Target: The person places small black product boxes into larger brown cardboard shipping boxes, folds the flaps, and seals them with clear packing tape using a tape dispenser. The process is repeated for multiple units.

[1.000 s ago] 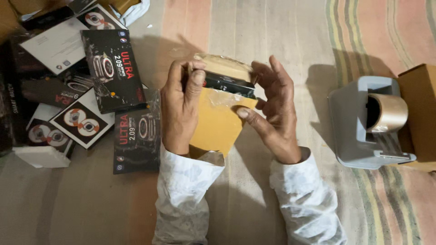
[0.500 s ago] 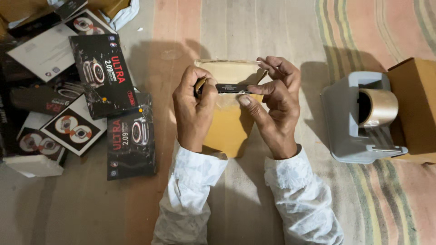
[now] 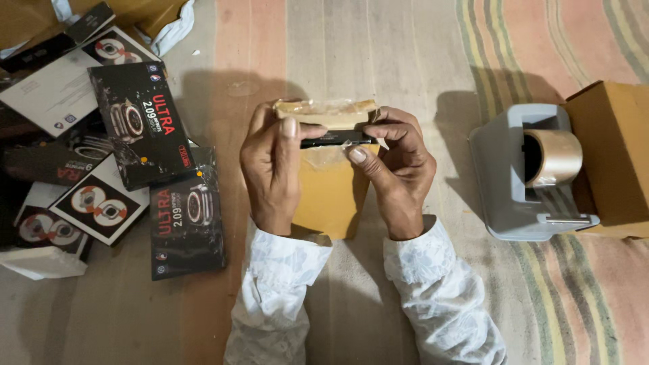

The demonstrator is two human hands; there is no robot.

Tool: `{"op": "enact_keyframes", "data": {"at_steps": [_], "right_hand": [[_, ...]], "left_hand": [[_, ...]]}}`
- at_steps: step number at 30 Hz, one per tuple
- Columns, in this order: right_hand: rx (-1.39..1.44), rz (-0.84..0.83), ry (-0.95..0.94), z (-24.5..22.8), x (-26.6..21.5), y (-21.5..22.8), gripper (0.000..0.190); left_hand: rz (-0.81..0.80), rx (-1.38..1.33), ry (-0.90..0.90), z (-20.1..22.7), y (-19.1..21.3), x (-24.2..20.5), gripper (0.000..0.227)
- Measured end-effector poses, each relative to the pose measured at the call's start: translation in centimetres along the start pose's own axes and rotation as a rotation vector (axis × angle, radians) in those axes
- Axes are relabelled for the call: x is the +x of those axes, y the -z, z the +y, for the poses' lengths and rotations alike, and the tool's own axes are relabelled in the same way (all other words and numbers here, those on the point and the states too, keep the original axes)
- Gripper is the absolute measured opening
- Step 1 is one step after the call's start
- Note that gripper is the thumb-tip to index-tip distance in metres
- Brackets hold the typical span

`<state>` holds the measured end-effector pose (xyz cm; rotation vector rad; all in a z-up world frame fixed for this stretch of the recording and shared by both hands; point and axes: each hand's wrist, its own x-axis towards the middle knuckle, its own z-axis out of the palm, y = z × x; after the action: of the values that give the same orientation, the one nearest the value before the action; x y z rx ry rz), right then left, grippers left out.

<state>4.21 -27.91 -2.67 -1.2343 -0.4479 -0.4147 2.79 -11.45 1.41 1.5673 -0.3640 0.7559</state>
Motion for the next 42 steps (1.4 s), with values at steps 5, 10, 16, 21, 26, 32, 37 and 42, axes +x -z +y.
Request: {"op": "enact_keyframes", "data": {"at_steps": [5, 10, 16, 21, 26, 32, 37, 42], "right_hand": [[0.058, -0.025, -0.003, -0.5, 0.2, -0.4, 0.03], [0.149, -0.028, 0.03, -1.7, 0.4, -1.0, 0.084], [0.644, -0.093, -0.392, -1.7, 1.0, 1.4, 0.062], [0.401, 0.185, -0.218, -0.1, 0.4, 0.8, 0.025], [0.339, 0.272, -0.264, -1.3, 0.4, 0.1, 0.023], [0.167, 0.285, -0.292, -4.2, 0.5, -0.9, 0.017], [-0.331, 0.302, 0.121, -5.6, -1.1, -2.1, 0.019], [-0.814, 0.238, 0.388, -6.1, -1.3, -2.2, 0.021]], "left_hand": [[0.005, 0.124, -0.096, 0.0, 0.0, -0.1, 0.012], [0.024, 0.03, -0.102, -0.4, 0.1, -0.5, 0.013], [-0.033, -0.174, -0.093, -0.8, 0.3, -0.6, 0.008], [0.004, -0.197, 0.053, -0.9, 0.3, -0.9, 0.015], [0.006, -0.151, -0.033, -1.4, 0.5, -0.7, 0.013], [0.064, -0.12, 0.058, -1.3, 0.5, -0.8, 0.018], [0.046, -0.141, 0.045, 0.3, -0.2, -1.0, 0.018], [0.023, -0.026, -0.038, 1.8, -1.2, -1.1, 0.021]]}}
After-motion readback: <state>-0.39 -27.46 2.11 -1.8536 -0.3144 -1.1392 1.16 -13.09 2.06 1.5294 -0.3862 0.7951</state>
